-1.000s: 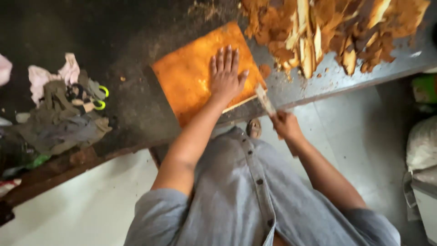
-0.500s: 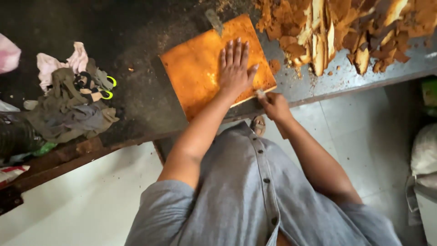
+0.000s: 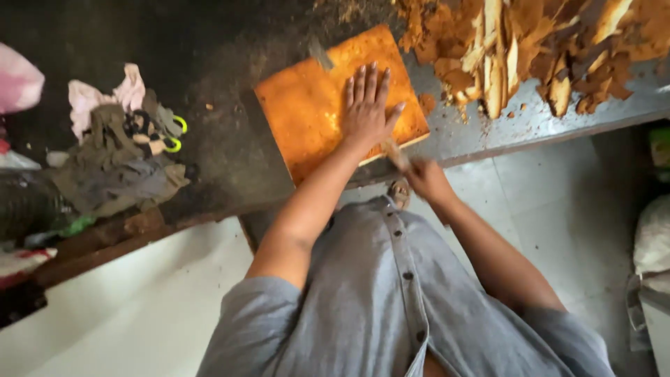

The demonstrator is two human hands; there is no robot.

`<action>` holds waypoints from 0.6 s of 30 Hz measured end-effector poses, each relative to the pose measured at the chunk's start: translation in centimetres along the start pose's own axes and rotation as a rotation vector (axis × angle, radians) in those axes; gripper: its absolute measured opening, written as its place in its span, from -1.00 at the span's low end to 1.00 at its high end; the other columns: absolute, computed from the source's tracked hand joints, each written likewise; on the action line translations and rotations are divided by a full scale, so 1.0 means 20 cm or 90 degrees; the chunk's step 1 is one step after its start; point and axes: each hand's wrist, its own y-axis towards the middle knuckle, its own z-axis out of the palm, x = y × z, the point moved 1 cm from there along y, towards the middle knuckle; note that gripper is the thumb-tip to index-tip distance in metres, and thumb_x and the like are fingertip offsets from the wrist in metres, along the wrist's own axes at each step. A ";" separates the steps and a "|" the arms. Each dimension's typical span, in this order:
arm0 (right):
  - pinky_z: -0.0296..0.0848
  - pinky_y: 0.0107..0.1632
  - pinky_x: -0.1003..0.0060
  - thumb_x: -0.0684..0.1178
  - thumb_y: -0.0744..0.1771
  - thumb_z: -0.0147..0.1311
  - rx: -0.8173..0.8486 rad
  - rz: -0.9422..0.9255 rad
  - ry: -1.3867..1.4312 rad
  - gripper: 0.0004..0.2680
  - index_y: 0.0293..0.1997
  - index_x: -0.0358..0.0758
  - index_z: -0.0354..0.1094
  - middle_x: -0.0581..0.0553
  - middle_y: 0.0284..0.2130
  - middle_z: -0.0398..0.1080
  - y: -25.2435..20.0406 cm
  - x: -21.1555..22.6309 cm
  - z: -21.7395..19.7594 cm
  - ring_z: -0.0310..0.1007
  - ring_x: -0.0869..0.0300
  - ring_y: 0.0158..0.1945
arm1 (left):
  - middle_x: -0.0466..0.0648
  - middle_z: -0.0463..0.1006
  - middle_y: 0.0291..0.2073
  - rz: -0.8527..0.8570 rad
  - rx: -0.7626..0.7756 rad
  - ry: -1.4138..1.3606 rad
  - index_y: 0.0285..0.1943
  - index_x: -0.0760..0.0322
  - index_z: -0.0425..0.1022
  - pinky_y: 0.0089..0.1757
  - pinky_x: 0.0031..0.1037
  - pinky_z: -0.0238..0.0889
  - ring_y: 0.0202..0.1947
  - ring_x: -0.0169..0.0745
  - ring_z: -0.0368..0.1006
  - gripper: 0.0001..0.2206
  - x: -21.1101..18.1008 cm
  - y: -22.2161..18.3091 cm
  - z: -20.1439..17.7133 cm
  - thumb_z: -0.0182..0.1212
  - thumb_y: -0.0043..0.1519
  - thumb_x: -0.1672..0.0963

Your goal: The person trims the crusts from the sides and faces of a large rectangular cake using a long knife, rotating the cake, brushing away loose crumbs by hand, and lifting the trimmed cake.

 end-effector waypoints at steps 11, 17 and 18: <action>0.16 -0.60 0.33 0.01 0.42 0.01 -0.077 0.196 0.580 -0.78 -0.43 -0.17 0.28 -0.06 -0.66 0.29 0.01 -0.20 -0.19 0.17 0.27 -0.70 | 0.18 -0.07 0.59 -0.008 -0.121 -0.068 0.60 0.27 0.04 0.46 0.09 -0.43 0.60 0.25 -0.23 -0.33 0.25 -0.11 -0.06 -0.11 0.43 -0.17; 0.16 -0.60 0.28 0.03 0.46 0.02 -0.138 0.154 0.299 -0.73 -0.40 -0.27 0.26 -0.07 -0.64 0.26 0.06 -0.07 -0.25 0.17 0.25 -0.67 | 0.25 -0.02 0.55 -0.005 -0.037 -0.002 0.58 0.41 0.03 0.41 0.09 -0.42 0.56 0.31 -0.22 -0.28 0.30 -0.28 -0.13 -0.05 0.39 -0.15; 0.17 -0.59 0.28 0.04 0.46 0.04 -0.138 0.145 0.218 -0.72 -0.40 -0.29 0.27 -0.08 -0.64 0.27 0.06 -0.06 -0.23 0.18 0.26 -0.66 | 0.27 -0.02 0.55 -0.015 -0.056 -0.017 0.58 0.44 0.02 0.42 0.06 -0.41 0.56 0.31 -0.22 -0.27 0.29 -0.31 -0.14 -0.05 0.39 -0.14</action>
